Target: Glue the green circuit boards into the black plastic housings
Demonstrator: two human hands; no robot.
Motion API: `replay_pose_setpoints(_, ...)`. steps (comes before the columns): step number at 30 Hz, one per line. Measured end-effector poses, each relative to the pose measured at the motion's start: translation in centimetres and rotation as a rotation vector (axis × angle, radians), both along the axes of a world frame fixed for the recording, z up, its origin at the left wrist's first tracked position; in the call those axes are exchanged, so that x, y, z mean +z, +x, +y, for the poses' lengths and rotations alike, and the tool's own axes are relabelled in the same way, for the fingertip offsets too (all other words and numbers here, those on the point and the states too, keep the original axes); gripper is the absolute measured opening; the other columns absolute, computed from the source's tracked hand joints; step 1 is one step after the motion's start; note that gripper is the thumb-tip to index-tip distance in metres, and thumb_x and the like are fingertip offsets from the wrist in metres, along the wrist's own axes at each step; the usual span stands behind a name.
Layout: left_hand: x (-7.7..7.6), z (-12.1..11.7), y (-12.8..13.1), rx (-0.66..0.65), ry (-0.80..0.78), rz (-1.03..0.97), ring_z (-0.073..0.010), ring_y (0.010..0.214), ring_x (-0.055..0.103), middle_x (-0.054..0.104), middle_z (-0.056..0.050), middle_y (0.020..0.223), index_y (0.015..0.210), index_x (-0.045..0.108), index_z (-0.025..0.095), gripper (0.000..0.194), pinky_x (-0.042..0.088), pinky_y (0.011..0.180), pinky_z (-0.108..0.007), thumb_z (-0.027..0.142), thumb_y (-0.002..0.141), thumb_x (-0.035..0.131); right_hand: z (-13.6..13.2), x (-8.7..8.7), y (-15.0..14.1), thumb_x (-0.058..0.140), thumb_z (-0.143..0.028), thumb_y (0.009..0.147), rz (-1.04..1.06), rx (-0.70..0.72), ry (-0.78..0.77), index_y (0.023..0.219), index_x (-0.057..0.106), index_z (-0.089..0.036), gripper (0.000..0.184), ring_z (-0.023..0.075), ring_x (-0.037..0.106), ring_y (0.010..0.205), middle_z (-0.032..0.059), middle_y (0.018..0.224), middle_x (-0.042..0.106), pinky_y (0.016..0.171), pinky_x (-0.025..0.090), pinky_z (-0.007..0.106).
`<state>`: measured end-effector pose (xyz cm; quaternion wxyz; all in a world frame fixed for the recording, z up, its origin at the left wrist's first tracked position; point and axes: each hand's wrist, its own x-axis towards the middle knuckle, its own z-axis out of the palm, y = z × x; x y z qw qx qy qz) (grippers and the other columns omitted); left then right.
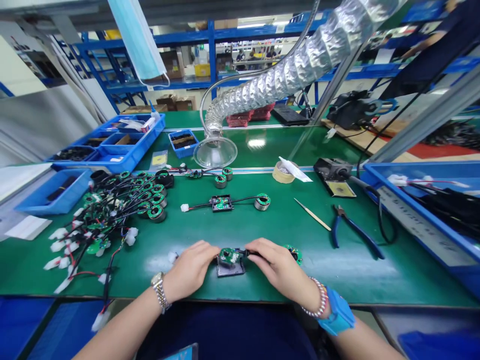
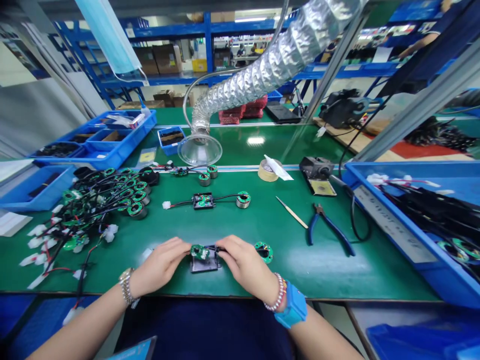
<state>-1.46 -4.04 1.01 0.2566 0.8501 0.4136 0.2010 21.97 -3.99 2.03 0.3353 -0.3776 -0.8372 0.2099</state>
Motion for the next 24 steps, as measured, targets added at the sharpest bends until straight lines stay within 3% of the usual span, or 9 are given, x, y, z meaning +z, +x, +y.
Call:
replay_pose_setpoints(4, -0.1, 0.1, 1.0, 0.023, -0.034, -0.09, -0.0136, 0.066, 0.051, 0.058, -0.003, 0.068, 0.077, 0.058, 0.016, 0.023, 0.041, 0.062, -0.023, 0.026, 0.089, 0.04, 0.5, 0.5, 0.0, 0.043, -0.018, 0.087, -0.007, -0.035, -0.065, 0.092, 0.058, -0.018, 0.016, 0.0148, 0.06, 0.081, 0.0057, 0.085, 0.064, 0.073, 0.05, 0.027)
replay_pose_setpoints(9, 0.4, 1.3, 0.9, -0.063, -0.293, -0.197, -0.0104, 0.057, 0.05, 0.057, 0.0, 0.059, 0.061, 0.056, 0.015, 0.032, 0.038, 0.058, -0.019, 0.03, 0.087, 0.044, 0.9, 0.9, 0.1, 0.047, -0.018, 0.084, -0.027, -0.006, -0.162, 0.088, 0.062, -0.017, 0.015, 0.0148, 0.059, 0.079, 0.0055, 0.084, 0.064, 0.073, 0.048, 0.028)
replay_pose_setpoints(12, 0.5, 2.0, 0.8, -0.104, -0.403, -0.265, -0.0103, 0.057, 0.049, 0.058, 0.0, 0.059, 0.06, 0.059, 0.014, 0.035, 0.037, 0.058, -0.019, 0.033, 0.086, 0.046, 1.9, 1.5, 1.0, 0.057, -0.019, 0.079, 0.035, 0.012, -0.307, 0.089, 0.064, -0.018, 0.013, 0.0139, 0.058, 0.075, 0.0038, 0.083, 0.063, 0.072, 0.048, 0.028)
replay_pose_setpoints(15, 0.3, 2.2, 0.8, -0.13, -0.495, -0.347, -0.0099, 0.057, 0.048, 0.059, -0.002, 0.06, 0.061, 0.062, 0.012, 0.039, 0.037, 0.057, -0.019, 0.037, 0.085, 0.046, 4.6, 1.6, 2.9, 0.066, -0.019, 0.071, 0.377, -0.132, -0.579, 0.095, 0.063, -0.017, 0.024, 0.0126, 0.058, 0.072, 0.004, 0.086, 0.064, 0.068, 0.049, 0.026)
replay_pose_setpoints(18, 0.0, 2.2, 0.6, -0.136, -0.601, -0.432, -0.0083, 0.052, 0.042, 0.056, -0.001, 0.056, 0.062, 0.063, 0.011, 0.042, 0.033, 0.052, -0.019, 0.042, 0.084, 0.047, 9.0, 0.9, 5.7, 0.066, -0.018, 0.072, 1.006, -0.493, -0.804, 0.087, 0.061, -0.011, 0.017, 0.0126, 0.059, 0.069, 0.0063, 0.081, 0.063, 0.061, 0.05, 0.023)
replay_pose_setpoints(20, -0.4, 2.1, 0.4, -0.133, -0.695, -0.492, -0.007, 0.047, 0.036, 0.051, 0.0, 0.052, 0.063, 0.063, 0.01, 0.043, 0.029, 0.048, -0.019, 0.046, 0.083, 0.048, 12.2, 0.3, 7.6, 0.06, -0.022, 0.079, 1.207, -0.638, -0.809, 0.079, 0.058, -0.011, 0.011, 0.0118, 0.059, 0.067, 0.0053, 0.073, 0.06, 0.057, 0.05, 0.022)
replay_pose_setpoints(24, -1.4, 2.0, 0.3, -0.114, -0.851, -0.603, -0.0055, 0.044, 0.031, 0.054, -0.001, 0.054, 0.063, 0.057, 0.011, 0.044, 0.022, 0.041, -0.018, 0.051, 0.08, 0.051, 17.1, -0.5, 9.8, 0.043, -0.028, 0.09, 1.324, -0.752, -0.746, 0.084, 0.054, -0.01, 0.021, 0.0092, 0.056, 0.063, 0.003, 0.072, 0.056, 0.054, 0.049, 0.021)
